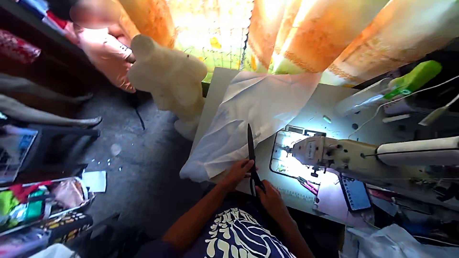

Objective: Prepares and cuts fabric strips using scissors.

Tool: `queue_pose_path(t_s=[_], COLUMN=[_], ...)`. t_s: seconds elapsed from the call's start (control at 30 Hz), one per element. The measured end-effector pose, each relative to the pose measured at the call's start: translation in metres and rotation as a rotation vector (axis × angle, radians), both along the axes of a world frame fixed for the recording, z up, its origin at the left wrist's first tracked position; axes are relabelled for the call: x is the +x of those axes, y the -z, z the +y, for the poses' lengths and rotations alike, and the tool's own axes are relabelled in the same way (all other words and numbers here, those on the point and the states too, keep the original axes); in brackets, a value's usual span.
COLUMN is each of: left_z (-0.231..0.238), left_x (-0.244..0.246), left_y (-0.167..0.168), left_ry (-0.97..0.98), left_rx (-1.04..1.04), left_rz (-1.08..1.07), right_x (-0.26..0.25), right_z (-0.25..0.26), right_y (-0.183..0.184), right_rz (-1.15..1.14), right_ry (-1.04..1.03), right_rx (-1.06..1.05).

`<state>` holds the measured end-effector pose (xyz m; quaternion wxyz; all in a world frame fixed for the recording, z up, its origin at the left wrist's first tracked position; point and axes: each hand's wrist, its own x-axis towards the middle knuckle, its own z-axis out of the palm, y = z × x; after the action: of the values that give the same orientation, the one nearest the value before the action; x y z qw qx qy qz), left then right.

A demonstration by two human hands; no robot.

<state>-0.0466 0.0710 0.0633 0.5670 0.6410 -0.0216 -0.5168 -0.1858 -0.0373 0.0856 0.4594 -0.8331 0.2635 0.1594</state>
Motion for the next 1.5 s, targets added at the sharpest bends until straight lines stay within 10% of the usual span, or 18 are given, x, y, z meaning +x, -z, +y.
queue_pose_path(t_s=[0.3, 0.6, 1.03, 1.5], left_z=[0.013, 0.013, -0.029, -0.018], left_x=[-0.033, 0.144, 0.241, 0.190], left_y=[0.011, 0.020, 0.038, 0.035], left_ry=[-0.446, 0.141, 0.714, 0.803], left_rx=[-0.184, 0.340, 0.610, 0.456], left_rz=[0.189, -1.029, -1.071, -1.088], right_x=[-0.023, -0.040, -0.053, -0.060], right_z=[0.039, 0.061, 0.100, 0.099], right_y=[0.019, 0.012, 0.026, 0.020], right_rz=[-0.284, -0.332, -0.123, -0.017], right_ry=[0.618, 0.351, 0.657, 0.654], right_rx=[1.198, 0.596, 0.456, 0.406])
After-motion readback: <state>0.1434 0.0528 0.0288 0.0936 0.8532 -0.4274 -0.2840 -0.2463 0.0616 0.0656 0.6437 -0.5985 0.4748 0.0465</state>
